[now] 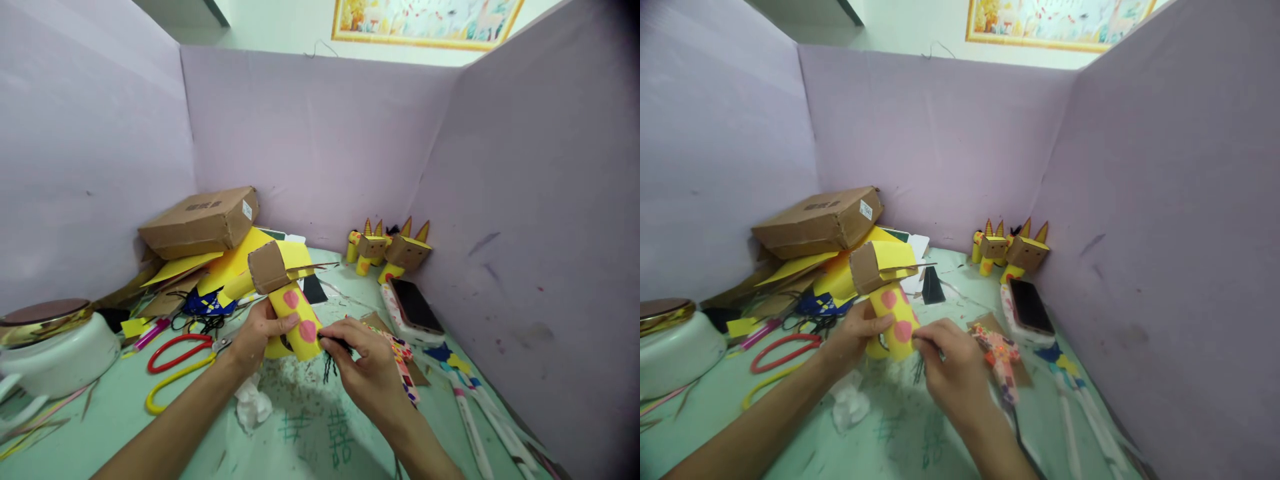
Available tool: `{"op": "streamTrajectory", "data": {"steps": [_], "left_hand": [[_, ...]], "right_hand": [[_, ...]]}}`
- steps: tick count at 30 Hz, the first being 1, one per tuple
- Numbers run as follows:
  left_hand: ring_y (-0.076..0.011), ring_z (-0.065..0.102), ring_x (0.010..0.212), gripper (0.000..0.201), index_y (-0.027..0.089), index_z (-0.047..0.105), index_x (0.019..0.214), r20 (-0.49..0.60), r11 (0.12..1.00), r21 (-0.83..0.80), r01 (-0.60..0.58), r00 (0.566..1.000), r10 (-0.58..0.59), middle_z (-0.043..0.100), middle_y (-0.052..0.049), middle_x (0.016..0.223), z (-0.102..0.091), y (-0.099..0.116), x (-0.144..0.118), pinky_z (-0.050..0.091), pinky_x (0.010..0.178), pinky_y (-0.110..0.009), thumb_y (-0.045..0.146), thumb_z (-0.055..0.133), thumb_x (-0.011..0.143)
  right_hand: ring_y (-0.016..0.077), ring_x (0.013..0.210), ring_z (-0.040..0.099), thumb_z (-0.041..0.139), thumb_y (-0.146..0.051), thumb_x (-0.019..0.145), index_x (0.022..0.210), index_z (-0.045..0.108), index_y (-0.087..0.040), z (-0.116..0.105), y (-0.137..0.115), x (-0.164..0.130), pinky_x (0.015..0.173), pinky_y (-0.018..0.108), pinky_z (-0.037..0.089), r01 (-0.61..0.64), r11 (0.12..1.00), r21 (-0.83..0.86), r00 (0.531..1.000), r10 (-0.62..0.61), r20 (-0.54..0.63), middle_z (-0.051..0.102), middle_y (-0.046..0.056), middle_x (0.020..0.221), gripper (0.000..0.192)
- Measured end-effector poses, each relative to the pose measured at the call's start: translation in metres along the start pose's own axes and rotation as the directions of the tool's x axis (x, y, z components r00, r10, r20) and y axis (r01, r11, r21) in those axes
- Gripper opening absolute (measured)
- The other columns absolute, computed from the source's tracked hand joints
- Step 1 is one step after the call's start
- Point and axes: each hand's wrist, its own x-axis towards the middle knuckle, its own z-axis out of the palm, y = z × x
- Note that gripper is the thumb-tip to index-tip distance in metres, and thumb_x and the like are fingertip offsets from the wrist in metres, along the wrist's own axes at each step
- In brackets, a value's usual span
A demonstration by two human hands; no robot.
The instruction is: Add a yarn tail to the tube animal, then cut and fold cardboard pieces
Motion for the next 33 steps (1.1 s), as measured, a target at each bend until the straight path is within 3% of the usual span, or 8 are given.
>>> {"op": "streamTrajectory", "data": {"steps": [6,12,15,18,22,28,33], "left_hand": [[-0.0196,0.062,0.065,0.035,0.01,0.063,0.084,0.056,0.997,0.02,0.072,0.996,-0.073,0.069,-0.008,0.076,-0.002,0.006,-0.001,0.05,0.059,-0.028,0.027,0.077,0.056],[-0.0185,0.063,0.065,0.033,0.01,0.066,0.082,0.105,0.989,-0.052,0.135,0.986,-0.129,0.069,-0.007,0.072,-0.003,0.004,0.0,0.051,0.06,-0.026,0.027,0.078,0.055],[-0.0178,0.063,0.066,0.034,0.01,0.068,0.081,0.066,0.982,-0.12,0.145,0.988,-0.138,0.07,-0.007,0.074,-0.005,0.005,0.001,0.051,0.061,-0.025,0.026,0.079,0.054],[-0.0181,0.064,0.069,0.034,0.011,0.069,0.083,0.017,0.981,-0.163,0.106,0.994,-0.105,0.071,-0.007,0.076,-0.007,0.007,0.002,0.051,0.065,-0.025,0.025,0.08,0.054],[-0.0183,0.064,0.067,0.033,0.011,0.069,0.082,0.003,0.979,-0.174,0.109,0.994,-0.11,0.07,-0.006,0.072,-0.007,0.008,0.002,0.051,0.063,-0.025,0.024,0.08,0.053],[-0.0181,0.062,0.06,0.025,0.01,0.07,0.073,0.005,0.946,-0.247,0.212,0.976,-0.217,0.07,-0.008,0.066,-0.007,0.006,-0.001,0.049,0.058,-0.025,0.021,0.078,0.052],[-0.018,0.063,0.061,0.015,0.011,0.068,0.076,-0.077,0.877,-0.444,0.183,0.968,-0.241,0.071,-0.007,0.068,-0.011,0.006,0.003,0.05,0.063,-0.027,0.019,0.069,0.063]], "right_hand": [[0.0118,0.071,0.058,0.056,-0.007,0.081,0.082,0.064,-0.021,-0.006,0.0,0.001,0.065,0.023,0.043,-0.019,0.999,0.042,0.993,0.013,0.12,0.064,0.0,0.076,0.016],[0.0119,0.071,0.056,0.049,-0.01,0.086,0.083,0.06,-0.021,-0.01,-0.004,0.002,0.064,0.023,0.042,0.057,0.998,0.032,0.983,-0.062,0.175,0.06,0.0,0.076,0.016],[0.0134,0.08,0.056,0.052,-0.012,0.085,0.095,0.058,-0.022,-0.012,-0.006,0.003,0.071,0.025,0.044,0.057,0.998,0.035,0.986,-0.062,0.153,0.06,0.002,0.086,0.016],[0.0168,0.096,0.054,0.06,-0.014,0.08,0.109,0.054,-0.022,-0.012,-0.007,0.003,0.079,0.028,0.045,0.052,0.998,0.021,0.995,-0.053,0.085,0.056,0.005,0.103,0.031],[0.0206,0.105,0.051,0.068,-0.016,0.073,0.107,0.053,-0.022,-0.006,-0.006,0.001,0.086,0.032,0.044,0.051,0.998,0.022,0.998,-0.052,0.028,0.052,0.007,0.112,0.037],[0.014,0.082,0.058,0.053,-0.001,0.077,0.097,0.059,-0.021,0.0,-0.005,0.0,0.071,0.025,0.048,0.187,0.979,0.075,0.982,-0.188,0.004,0.058,0.004,0.088,0.028],[0.0112,0.068,0.058,0.056,0.001,0.075,0.082,0.061,-0.019,-0.002,-0.013,0.0,0.061,0.021,0.046,0.255,0.963,0.088,0.966,-0.249,-0.07,0.06,0.002,0.075,0.021]]}}
